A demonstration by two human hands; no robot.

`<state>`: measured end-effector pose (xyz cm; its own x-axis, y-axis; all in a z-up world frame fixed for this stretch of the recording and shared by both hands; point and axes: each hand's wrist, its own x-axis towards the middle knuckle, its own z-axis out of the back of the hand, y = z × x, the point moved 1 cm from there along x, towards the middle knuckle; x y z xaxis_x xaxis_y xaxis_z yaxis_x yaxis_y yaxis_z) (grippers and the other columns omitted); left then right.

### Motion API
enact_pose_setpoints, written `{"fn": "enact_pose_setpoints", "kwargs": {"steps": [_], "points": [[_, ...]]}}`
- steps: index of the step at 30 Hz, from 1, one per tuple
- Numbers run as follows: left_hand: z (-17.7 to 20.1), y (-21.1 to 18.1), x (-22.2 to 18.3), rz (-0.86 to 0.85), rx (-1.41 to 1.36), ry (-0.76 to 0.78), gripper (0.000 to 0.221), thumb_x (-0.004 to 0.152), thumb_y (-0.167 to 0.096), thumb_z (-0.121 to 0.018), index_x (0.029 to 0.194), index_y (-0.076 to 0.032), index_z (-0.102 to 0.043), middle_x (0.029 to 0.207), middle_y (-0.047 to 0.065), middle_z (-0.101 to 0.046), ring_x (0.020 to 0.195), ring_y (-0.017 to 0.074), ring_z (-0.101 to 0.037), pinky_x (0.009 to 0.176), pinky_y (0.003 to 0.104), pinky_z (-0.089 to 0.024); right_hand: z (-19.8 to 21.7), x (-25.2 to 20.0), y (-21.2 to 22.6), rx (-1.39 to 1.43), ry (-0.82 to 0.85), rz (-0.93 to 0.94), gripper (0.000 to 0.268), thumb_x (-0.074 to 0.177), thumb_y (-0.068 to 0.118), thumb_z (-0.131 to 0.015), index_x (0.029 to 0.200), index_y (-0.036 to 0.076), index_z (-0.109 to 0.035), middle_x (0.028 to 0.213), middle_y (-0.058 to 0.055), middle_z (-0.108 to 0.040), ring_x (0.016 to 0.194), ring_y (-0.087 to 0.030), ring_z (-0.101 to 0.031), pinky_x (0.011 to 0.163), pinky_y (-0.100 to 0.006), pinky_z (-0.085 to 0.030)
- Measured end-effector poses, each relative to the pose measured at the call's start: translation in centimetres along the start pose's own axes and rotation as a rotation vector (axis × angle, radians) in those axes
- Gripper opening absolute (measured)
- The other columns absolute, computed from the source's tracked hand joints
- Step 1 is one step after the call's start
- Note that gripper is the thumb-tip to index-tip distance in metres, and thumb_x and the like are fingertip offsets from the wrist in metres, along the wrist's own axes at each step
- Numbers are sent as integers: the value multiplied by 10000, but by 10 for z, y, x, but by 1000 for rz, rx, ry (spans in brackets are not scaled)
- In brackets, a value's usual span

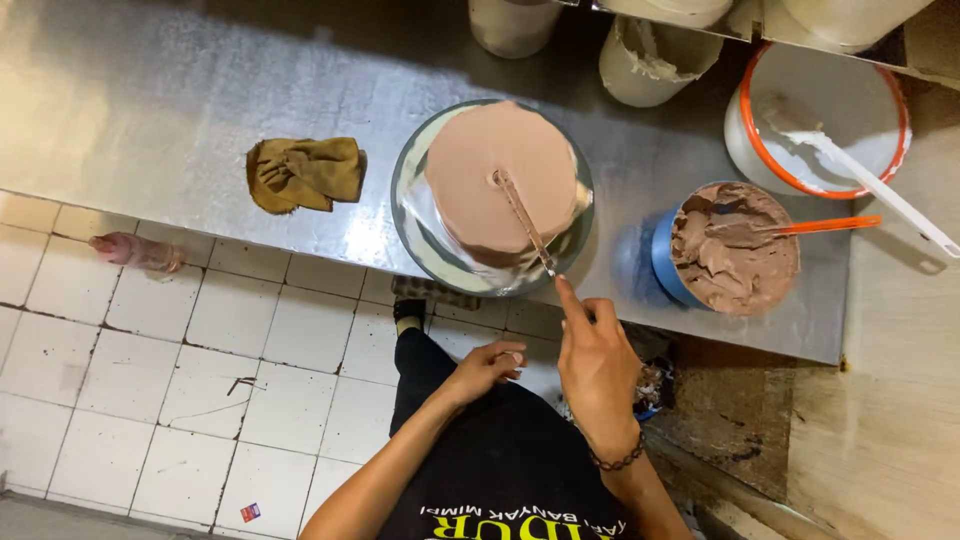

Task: Frosting a chocolate cake with chocolate cream on a rotating turntable.

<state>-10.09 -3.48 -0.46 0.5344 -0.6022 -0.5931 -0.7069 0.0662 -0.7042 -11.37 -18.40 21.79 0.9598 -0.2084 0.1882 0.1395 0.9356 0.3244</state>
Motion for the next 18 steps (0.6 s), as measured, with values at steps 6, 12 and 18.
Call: {"fn": "enact_pose_setpoints", "kwargs": {"steps": [6, 12, 18], "points": [[16, 29, 19, -46, 118, -20, 460, 988, -377, -689, 1388, -151, -660, 1162, 176, -749, 976, 216, -732, 850, 330, -587, -1, 5, -4, 103, 131, -33, 484, 1002, 75, -548, 1457, 233, -595, 1019, -101, -593, 834, -388, -686, 597, -506, -589], [23, 4, 5, -25, -14, -75, 498, 966, -356, -710, 1389, -100, -650, 1197, 231, -729, 1000, 259, -733, 869, 357, -593, -1, 12, -16, 572, 423, -61, 532, 910, 174, -697, 1429, 276, -632, 1063, -108, -711, 938, -342, -719, 763, -460, -584], [52, -70, -3, -251, -366, -310, 534, 851, -138, -706, 1355, -13, -582, 1056, 224, -695, 974, 365, -712, 953, 501, -547, -3, -13, -88, 645, 161, -375, 538, 884, 99, -726, 1414, 142, -647, 1302, -181, -689, 936, -336, -687, 799, -438, -562]]}}
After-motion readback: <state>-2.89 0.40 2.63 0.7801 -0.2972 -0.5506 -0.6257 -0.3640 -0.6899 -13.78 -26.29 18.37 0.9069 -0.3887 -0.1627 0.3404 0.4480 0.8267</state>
